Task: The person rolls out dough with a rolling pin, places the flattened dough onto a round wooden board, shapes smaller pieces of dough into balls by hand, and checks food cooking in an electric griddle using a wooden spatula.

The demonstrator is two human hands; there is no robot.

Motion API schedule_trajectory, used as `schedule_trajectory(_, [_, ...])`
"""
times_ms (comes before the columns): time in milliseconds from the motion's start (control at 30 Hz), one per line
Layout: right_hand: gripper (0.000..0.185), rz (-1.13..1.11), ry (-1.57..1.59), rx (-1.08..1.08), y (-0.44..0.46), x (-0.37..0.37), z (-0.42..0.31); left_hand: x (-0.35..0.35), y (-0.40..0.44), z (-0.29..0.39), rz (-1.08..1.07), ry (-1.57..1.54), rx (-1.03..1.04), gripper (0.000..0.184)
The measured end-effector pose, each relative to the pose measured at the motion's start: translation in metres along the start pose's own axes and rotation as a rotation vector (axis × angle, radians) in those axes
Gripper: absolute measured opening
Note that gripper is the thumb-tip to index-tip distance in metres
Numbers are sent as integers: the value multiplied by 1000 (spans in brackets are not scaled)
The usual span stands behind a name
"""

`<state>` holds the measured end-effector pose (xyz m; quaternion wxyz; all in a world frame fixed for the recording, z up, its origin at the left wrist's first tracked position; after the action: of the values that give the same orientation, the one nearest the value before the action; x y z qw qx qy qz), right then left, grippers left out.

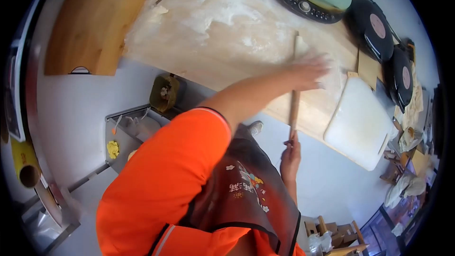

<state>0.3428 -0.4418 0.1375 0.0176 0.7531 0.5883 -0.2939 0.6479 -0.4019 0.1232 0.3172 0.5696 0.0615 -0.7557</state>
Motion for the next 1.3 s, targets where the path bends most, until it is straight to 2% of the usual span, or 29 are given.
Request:
schedule_trajectory(33, [54, -50, 47, -8, 0, 11, -4, -21, -21, -14, -96, 15, -154, 63])
schedule_trajectory(67, [54, -51, 62, -155, 2, 28, 4, -29, -45, -28, -65, 72, -225, 58])
schedule_trajectory(133, [54, -157, 261, -142, 14, 55, 0, -46, -92, -53, -31, 118, -423, 47])
schedule_trajectory(167, [54, -199, 348, -143, 21, 67, -6, -42, -111, -74, 8, 151, -457, 41])
schedule_trajectory(200, [52, -183, 301, -203, 31, 70, -16, -29, -133, -104, 117, -300, -770, 40])
schedule_trajectory(267, [47, -144, 204, -318, 51, 75, -36, -29, -154, -120, 250, -983, -1185, 39])
schedule_trajectory(333, [45, 14, -161, -713, 90, 53, -32, -61, -150, -100, 302, -1431, -1410, 41])
schedule_trajectory(400, [47, -19, -338, -307, 118, -1, -43, -65, -141, -95, 169, -1397, -1377, 41])
schedule_trajectory(467, [52, 162, -657, -560, 145, -53, -21, -66, -133, -96, -5, -1397, -1354, 40])
schedule_trajectory(533, [51, 109, -793, -609, 143, -76, -24, -69, -97, -121, 121, -1424, -1190, 39])
schedule_trajectory(600, [53, 81, -783, -654, 137, -73, -31, -41, -54, -140, 204, -714, -795, 41])
schedule_trajectory(667, [57, 77, -762, -662, 128, -63, -38, -24, -47, -100, 157, 61, -187, 50])
schedule_trajectory(700, [57, 65, -767, -627, 121, -61, -37, -32, -69, -82, -102, 44, -104, 60])
schedule_trajectory(800, [56, -5, -588, -644, 82, -51, -20, -67, -139, -69, -223, -34, -88, 67])
schedule_trajectory(900, [53, -220, -551, -415, 48, -37, -28, -92, -191, -63, -259, 49, -50, 64])
schedule_trajectory(933, [54, -170, -546, -448, 53, -39, -28, -93, -196, -62, -269, 87, -21, 62])
schedule_trajectory(1033, [62, -31, -552, -533, 91, -54, -30, -58, -119, -81, -60, 168, -120, 58])
schedule_trajectory(1067, [64, 22, -655, -596, 107, -59, -29, -42, -81, -90, 1, 182, -179, 55])
schedule_trajectory(1133, [70, 85, -763, -541, 124, -55, -49, -23, -37, -107, 57, 198, -274, 51])
schedule_trajectory(1167, [72, 19, -722, -516, 121, -44, -42, -20, -24, -115, 59, 206, -307, 50])
schedule_trajectory(1233, [71, -117, -613, -414, 103, -3, -28, -25, -34, -132, 75, 219, -286, 54])
schedule_trajectory(1267, [63, -95, -301, -488, 87, 20, -31, -39, -62, -131, -7, 221, -245, 55])
schedule_trajectory(1300, [58, -148, -218, -433, 70, 41, -30, -59, -98, -122, -90, 223, -204, 57])
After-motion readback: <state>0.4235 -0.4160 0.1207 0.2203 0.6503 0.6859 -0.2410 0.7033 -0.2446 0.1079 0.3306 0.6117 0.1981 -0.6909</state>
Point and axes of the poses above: each hand's wrist, its own y-axis towards the middle knuckle, its own x-axis out of the palm, z = x × y, the point moved 2 cm from there along y, towards the middle knuckle, and after that the axes turned 7 degrees about -x, right-handed, at the moved point
